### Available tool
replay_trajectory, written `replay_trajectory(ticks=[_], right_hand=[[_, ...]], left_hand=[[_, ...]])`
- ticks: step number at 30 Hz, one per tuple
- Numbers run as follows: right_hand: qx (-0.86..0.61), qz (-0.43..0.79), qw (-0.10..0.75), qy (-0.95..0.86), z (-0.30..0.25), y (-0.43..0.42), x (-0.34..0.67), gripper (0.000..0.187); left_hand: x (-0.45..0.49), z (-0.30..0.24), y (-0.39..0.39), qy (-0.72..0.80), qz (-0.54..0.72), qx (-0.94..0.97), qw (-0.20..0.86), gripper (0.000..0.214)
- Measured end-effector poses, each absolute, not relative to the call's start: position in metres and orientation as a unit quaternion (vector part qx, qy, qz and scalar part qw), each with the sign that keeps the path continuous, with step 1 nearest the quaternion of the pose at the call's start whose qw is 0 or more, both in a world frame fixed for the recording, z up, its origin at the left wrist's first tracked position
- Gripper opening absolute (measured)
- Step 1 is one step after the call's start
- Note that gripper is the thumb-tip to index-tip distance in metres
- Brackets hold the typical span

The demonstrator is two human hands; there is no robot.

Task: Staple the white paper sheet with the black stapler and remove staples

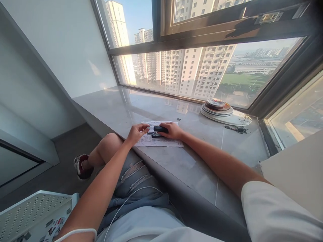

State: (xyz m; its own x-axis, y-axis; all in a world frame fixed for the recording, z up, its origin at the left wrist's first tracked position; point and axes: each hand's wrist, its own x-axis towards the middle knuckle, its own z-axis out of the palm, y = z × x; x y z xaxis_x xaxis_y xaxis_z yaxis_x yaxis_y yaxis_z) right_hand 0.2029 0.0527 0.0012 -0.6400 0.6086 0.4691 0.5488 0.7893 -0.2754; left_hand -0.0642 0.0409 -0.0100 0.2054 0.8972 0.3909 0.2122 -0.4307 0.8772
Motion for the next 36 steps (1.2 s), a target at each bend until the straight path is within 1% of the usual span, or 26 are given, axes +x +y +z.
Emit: replay_trajectory(ticks=[2,7,13,22,29,36], right_hand=[[-0.32,0.053,0.278,-0.904,0.001,0.053,0.203,0.029],[-0.314,0.055,0.278,-0.906,0.001,0.054,0.203,0.029],[-0.308,0.057,0.284,-0.906,0.002,0.054,0.204,0.029],[-0.317,0.061,0.278,-0.905,0.003,0.053,0.202,0.03],[-0.316,0.062,0.279,-0.905,0.002,0.053,0.203,0.03],[-0.316,0.062,0.279,-0.905,0.001,0.054,0.202,0.03]], left_hand=[[-0.063,-0.01,0.041,0.398,0.483,0.698,0.348,0.044],[-0.06,-0.003,0.036,0.412,0.415,0.754,0.298,0.035],[-0.061,-0.004,0.033,0.418,0.396,0.76,0.303,0.032],[-0.062,-0.006,0.034,0.444,0.4,0.741,0.308,0.036],[-0.061,-0.005,0.034,0.459,0.372,0.762,0.266,0.034],[-0.06,-0.001,0.031,0.458,0.366,0.767,0.262,0.036]])
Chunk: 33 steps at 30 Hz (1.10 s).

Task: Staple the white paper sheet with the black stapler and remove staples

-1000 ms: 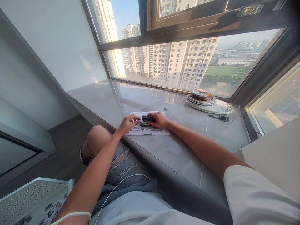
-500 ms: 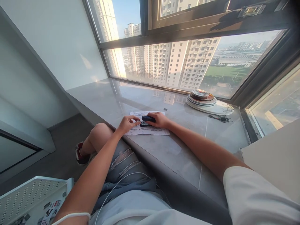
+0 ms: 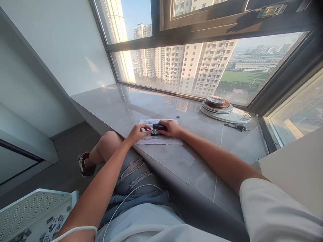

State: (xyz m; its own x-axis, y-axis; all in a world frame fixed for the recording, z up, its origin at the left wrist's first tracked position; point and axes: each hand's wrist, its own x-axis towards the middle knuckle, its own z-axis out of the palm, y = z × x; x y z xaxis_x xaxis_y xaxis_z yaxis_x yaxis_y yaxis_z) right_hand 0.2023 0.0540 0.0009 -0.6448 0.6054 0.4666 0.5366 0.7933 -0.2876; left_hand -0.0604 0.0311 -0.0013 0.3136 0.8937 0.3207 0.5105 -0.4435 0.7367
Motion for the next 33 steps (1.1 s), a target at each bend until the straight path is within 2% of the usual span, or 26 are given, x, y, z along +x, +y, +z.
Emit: replay_trajectory(ticks=[20,24,28,33], right_hand=[[-0.317,0.063,0.284,-0.903,0.002,0.053,0.202,0.029],[-0.32,0.067,0.283,-0.902,0.002,0.053,0.203,0.031],[-0.313,0.079,0.275,-0.905,0.001,0.055,0.204,0.034],[-0.312,0.083,0.276,-0.905,-0.002,0.061,0.208,0.035]], left_hand=[[-0.084,0.011,0.017,0.499,0.285,0.787,0.222,0.033],[-0.083,0.006,0.026,0.528,0.296,0.771,0.198,0.023],[-0.06,0.008,0.039,0.478,0.316,0.8,0.18,0.013],[-0.031,0.015,0.048,0.435,0.307,0.833,0.148,0.015]])
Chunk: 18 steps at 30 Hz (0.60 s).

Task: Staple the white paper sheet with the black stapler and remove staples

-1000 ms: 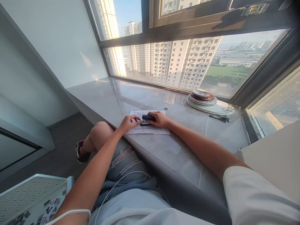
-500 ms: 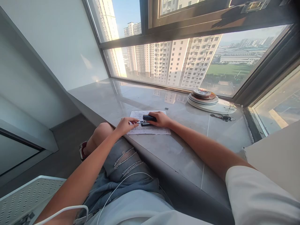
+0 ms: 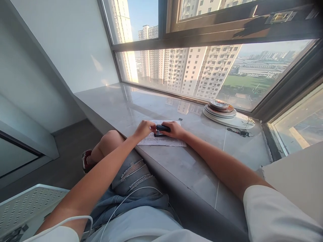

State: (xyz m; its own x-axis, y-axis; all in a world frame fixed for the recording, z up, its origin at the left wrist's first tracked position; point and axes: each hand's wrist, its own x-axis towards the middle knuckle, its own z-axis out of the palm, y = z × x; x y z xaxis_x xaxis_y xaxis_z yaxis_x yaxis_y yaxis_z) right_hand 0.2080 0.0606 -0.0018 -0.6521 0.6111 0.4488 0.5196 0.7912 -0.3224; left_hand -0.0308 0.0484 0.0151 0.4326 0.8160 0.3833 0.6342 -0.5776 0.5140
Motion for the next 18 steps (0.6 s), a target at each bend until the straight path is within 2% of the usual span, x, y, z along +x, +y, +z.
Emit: replay_trajectory(ticks=[5,7,10,12,15,18], right_hand=[[-0.319,0.067,0.286,-0.901,-0.004,0.061,0.204,0.039],[-0.314,0.06,0.306,-0.897,-0.004,0.059,0.2,0.044],[-0.318,0.035,0.33,-0.888,-0.003,0.058,0.198,0.05],[-0.362,0.009,0.362,-0.859,-0.003,0.061,0.204,0.048],[-0.465,-0.04,0.424,-0.777,-0.003,0.071,0.225,0.04],[-0.533,-0.089,0.413,-0.733,-0.004,0.082,0.252,0.034]], left_hand=[[-0.038,0.018,0.06,0.444,0.284,0.833,0.167,0.012],[-0.047,0.016,0.065,0.478,0.289,0.811,0.174,0.023],[-0.056,0.007,0.069,0.558,0.267,0.779,0.098,0.039],[-0.061,-0.002,0.07,0.588,0.207,0.779,0.061,0.048],[-0.072,-0.015,0.071,0.597,0.167,0.782,0.066,0.046],[-0.089,-0.023,0.076,0.576,0.174,0.796,0.063,0.042]])
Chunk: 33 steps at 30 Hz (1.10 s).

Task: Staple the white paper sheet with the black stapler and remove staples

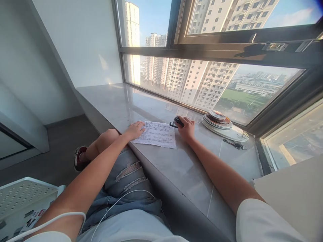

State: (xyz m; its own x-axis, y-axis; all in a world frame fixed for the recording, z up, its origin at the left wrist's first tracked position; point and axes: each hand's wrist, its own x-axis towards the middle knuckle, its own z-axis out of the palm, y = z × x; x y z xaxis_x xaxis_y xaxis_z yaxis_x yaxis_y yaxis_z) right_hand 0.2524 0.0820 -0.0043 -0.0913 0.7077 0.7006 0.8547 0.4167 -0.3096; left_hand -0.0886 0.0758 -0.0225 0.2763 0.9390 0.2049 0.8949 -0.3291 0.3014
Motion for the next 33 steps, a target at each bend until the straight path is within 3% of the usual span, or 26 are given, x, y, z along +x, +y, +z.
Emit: replay_trajectory(ticks=[6,23,33], right_hand=[[-0.563,-0.098,0.334,-0.749,-0.011,0.093,0.276,0.029],[-0.48,-0.039,0.348,-0.804,-0.002,0.081,0.258,0.03],[-0.514,-0.051,0.37,-0.772,-0.002,0.08,0.259,0.017]], left_hand=[[-0.11,-0.024,0.075,0.568,0.241,0.781,0.1,0.037],[-0.101,-0.017,0.062,0.597,0.282,0.744,0.102,0.03],[-0.101,-0.02,0.064,0.599,0.302,0.736,0.093,0.028]])
